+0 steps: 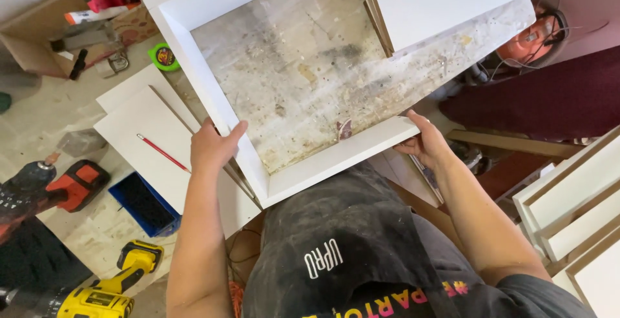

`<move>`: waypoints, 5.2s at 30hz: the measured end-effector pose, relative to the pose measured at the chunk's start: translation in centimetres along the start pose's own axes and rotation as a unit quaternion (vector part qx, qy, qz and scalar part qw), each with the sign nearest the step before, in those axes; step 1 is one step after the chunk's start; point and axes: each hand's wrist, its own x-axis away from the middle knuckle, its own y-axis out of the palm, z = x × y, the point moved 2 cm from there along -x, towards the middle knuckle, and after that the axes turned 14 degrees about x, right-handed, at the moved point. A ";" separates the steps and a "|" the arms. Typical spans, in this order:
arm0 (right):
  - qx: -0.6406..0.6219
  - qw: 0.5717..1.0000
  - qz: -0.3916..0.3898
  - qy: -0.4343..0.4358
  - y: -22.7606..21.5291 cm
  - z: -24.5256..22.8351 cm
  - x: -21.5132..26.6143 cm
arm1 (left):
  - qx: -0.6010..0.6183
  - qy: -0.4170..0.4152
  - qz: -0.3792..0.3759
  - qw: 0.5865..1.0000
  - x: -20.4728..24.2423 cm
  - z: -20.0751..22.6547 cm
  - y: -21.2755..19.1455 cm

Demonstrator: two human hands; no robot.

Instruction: The person uses a yellow cordless drill to drive screws into a white wooden cabinet frame. They then pick up a white panel, wipe its edges with a cloth, and fit it into the cabinet frame, aligning it with the interior.

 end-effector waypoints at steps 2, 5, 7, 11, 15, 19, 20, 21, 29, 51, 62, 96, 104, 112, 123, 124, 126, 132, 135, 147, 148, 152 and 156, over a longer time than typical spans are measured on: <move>0.004 1.000 -0.001 -0.004 0.0 -0.2 0.0 | -0.009 0.000 0.007 1.000 -0.2 -0.4 0.5; 0.007 1.000 0.002 -0.012 -0.5 1.0 -1.3 | -0.022 0.000 0.019 1.000 -0.4 -0.9 0.8; 0.005 1.000 0.007 -0.021 -1.0 1.2 -1.3 | -0.025 0.004 0.023 0.999 -0.6 -1.1 0.8; 0.146 0.984 0.063 -0.081 -2.7 -3.8 1.1 | -0.010 0.017 0.027 0.999 0.3 -0.4 0.7; 0.532 0.779 0.189 -0.271 -6.5 -12.6 -0.9 | 0.033 0.037 0.093 0.994 2.5 -0.6 0.9; 0.631 0.653 0.179 -0.378 -5.5 -23.0 -4.5 | 0.017 0.215 0.299 0.930 4.9 -2.6 3.0; 0.682 0.606 0.152 -0.379 -5.0 -25.3 -6.0 | 0.006 0.236 0.330 0.914 6.1 -2.1 3.7; 0.730 0.555 0.125 -0.378 -4.5 -27.6 -7.5 | -0.005 0.255 0.360 0.897 7.3 -1.6 4.5; 0.864 0.328 -0.031 -0.381 -5.3 -32.9 -19.1 | 0.011 0.159 0.216 0.963 9.0 1.8 15.4; 0.661 0.340 0.065 -0.666 20.6 -39.1 -9.2 | 0.431 -0.274 0.307 0.803 17.1 -1.6 20.1; 0.817 0.270 0.048 -0.507 25.3 -44.1 -12.6 | 0.506 -0.276 0.295 0.762 13.6 -2.8 21.1; 0.715 0.314 0.301 -0.547 6.3 -38.6 -0.5 | 0.415 -0.169 0.183 0.875 15.1 -7.8 6.5; 0.681 0.455 0.326 -0.473 -0.6 -33.4 3.2 | 0.284 -0.116 0.133 0.942 7.8 -6.6 2.1; 0.645 0.563 0.322 -0.404 -0.9 -22.6 5.5 | 0.208 -0.063 0.144 0.965 1.3 -4.7 -3.1; 0.594 0.630 0.368 -0.340 -1.9 -10.7 -1.7 | 0.059 0.068 0.145 0.985 -1.4 -3.1 -3.0; 0.590 0.633 0.373 -0.336 -1.6 -10.5 -1.8 | 0.056 0.076 0.141 0.986 -2.1 -3.3 -2.9; 0.579 0.649 0.366 -0.333 -0.9 -10.0 -2.2 | 0.053 0.069 0.152 0.985 -3.5 -4.0 -2.7; 0.544 0.702 0.329 -0.322 1.9 -11.2 -2.3 | -0.035 0.099 0.186 0.977 -8.3 -3.2 -4.0; 0.542 0.694 0.324 -0.345 2.4 -11.6 -4.1 | -0.031 0.107 0.214 0.971 -10.9 -3.1 -4.5; 0.599 0.695 0.222 -0.329 3.0 -14.6 -4.1 | -0.098 0.105 0.300 0.943 -14.5 -3.9 -4.3; 0.598 0.697 0.220 -0.328 1.8 -15.3 -4.0 | -0.101 0.105 0.300 0.943 -13.7 -3.8 -4.1; 0.520 0.761 0.107 -0.373 -3.7 -18.2 -5.1 | -0.121 0.157 0.348 0.916 -7.5 -2.9 -2.8; 0.579 0.751 0.129 -0.289 -10.4 -23.1 -6.8 | -0.140 0.377 0.408 0.820 -0.8 -4.6 0.1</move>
